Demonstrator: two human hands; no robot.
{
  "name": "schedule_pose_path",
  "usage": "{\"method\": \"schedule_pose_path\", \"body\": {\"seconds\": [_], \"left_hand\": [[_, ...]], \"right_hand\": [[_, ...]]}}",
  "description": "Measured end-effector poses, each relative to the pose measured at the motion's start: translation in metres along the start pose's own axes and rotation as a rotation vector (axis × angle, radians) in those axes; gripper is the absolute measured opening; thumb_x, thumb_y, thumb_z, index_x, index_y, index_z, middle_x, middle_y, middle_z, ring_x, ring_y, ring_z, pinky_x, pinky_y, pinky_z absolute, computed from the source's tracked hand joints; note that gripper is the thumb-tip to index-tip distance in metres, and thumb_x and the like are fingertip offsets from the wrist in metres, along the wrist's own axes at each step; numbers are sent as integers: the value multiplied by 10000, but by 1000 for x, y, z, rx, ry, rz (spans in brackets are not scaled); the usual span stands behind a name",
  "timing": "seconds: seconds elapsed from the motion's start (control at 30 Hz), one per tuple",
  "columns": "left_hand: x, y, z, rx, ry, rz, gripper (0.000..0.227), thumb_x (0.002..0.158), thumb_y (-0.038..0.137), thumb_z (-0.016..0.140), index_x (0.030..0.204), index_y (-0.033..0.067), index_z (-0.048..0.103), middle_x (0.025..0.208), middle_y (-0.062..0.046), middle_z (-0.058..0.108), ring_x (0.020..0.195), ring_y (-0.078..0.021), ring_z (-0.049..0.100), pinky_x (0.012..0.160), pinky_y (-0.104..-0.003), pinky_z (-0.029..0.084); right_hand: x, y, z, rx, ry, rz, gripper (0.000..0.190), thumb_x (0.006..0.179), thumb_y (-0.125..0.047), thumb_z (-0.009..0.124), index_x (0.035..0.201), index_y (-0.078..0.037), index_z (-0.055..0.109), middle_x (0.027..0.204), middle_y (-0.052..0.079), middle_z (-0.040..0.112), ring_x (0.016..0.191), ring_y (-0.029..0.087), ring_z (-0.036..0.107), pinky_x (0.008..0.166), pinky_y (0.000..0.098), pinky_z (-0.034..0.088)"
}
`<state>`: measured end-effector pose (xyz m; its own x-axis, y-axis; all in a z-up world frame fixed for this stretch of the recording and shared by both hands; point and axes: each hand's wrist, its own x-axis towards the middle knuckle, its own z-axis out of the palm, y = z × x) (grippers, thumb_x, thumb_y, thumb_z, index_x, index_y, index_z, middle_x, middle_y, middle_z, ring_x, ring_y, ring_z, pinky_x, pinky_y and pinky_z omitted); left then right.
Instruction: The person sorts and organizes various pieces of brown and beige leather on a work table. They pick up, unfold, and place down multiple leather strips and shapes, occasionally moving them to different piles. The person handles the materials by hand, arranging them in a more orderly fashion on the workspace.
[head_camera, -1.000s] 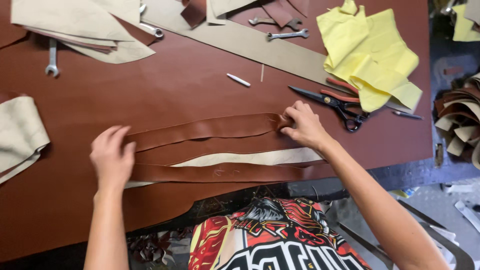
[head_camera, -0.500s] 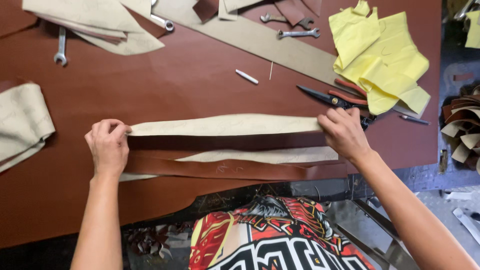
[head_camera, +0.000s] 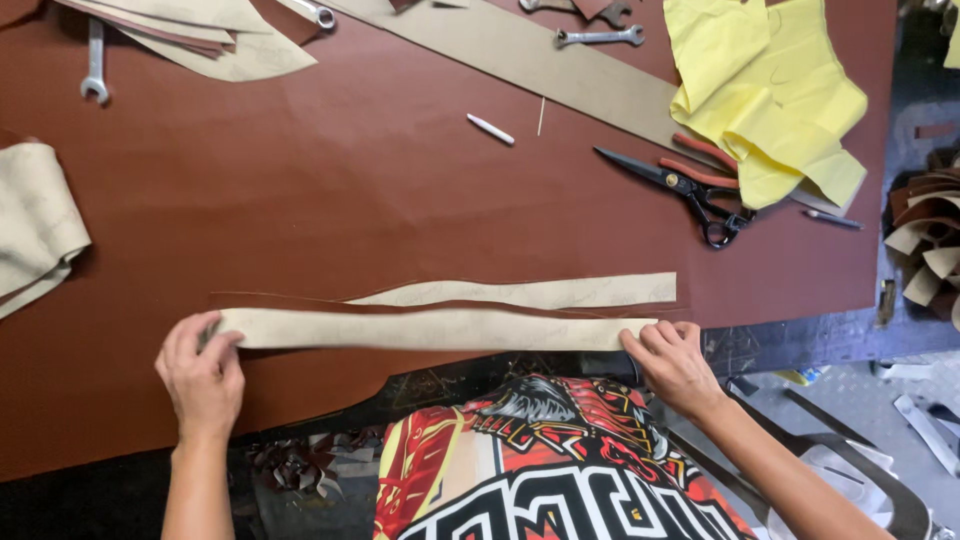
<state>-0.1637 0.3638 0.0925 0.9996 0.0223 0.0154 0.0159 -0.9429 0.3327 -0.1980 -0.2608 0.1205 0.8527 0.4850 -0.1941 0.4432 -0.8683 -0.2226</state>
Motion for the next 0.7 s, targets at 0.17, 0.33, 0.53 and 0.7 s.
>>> {"method": "schedule_pose_path", "body": {"seconds": [0.17, 0.33, 0.53, 0.7], "left_hand": [[-10, 8, 3, -9, -30, -53, 338, 823, -22, 605, 1104, 127, 717, 1449, -71, 587, 1459, -315, 487, 1228, -516, 341], [24, 55, -4, -3, -117, 151, 540, 749, 186, 756, 1273, 94, 665, 1417, -98, 550, 1410, -352, 427, 1175, -597, 271], [29, 80, 3, 63, -324, 318, 370, 745, 277, 820, 1078, 156, 711, 1336, -37, 587, 1362, -298, 462, 1207, -598, 248], [31, 76, -1, 57, -343, 359, 207, 789, 178, 781, 977, 141, 701, 1338, -58, 587, 1372, -295, 475, 1212, -566, 291]], "right_hand": [[-3, -4, -5, -11, -90, 164, 519, 755, -157, 698, 1266, -168, 612, 1017, 60, 569, 1020, 246, 565, 893, 508, 383], [30, -28, -31, 106, -2, 127, 599, 782, -336, 730, 1329, -144, 579, 1162, 103, 579, 1083, 272, 531, 883, 518, 371], [64, -56, -5, 15, -160, 174, 566, 783, -389, 755, 1248, -119, 580, 1118, 105, 546, 1095, 281, 525, 806, 506, 369], [48, -47, 16, 43, -201, 130, 259, 871, -294, 706, 1056, -158, 585, 1038, 59, 582, 1039, 257, 562, 816, 480, 378]]}}
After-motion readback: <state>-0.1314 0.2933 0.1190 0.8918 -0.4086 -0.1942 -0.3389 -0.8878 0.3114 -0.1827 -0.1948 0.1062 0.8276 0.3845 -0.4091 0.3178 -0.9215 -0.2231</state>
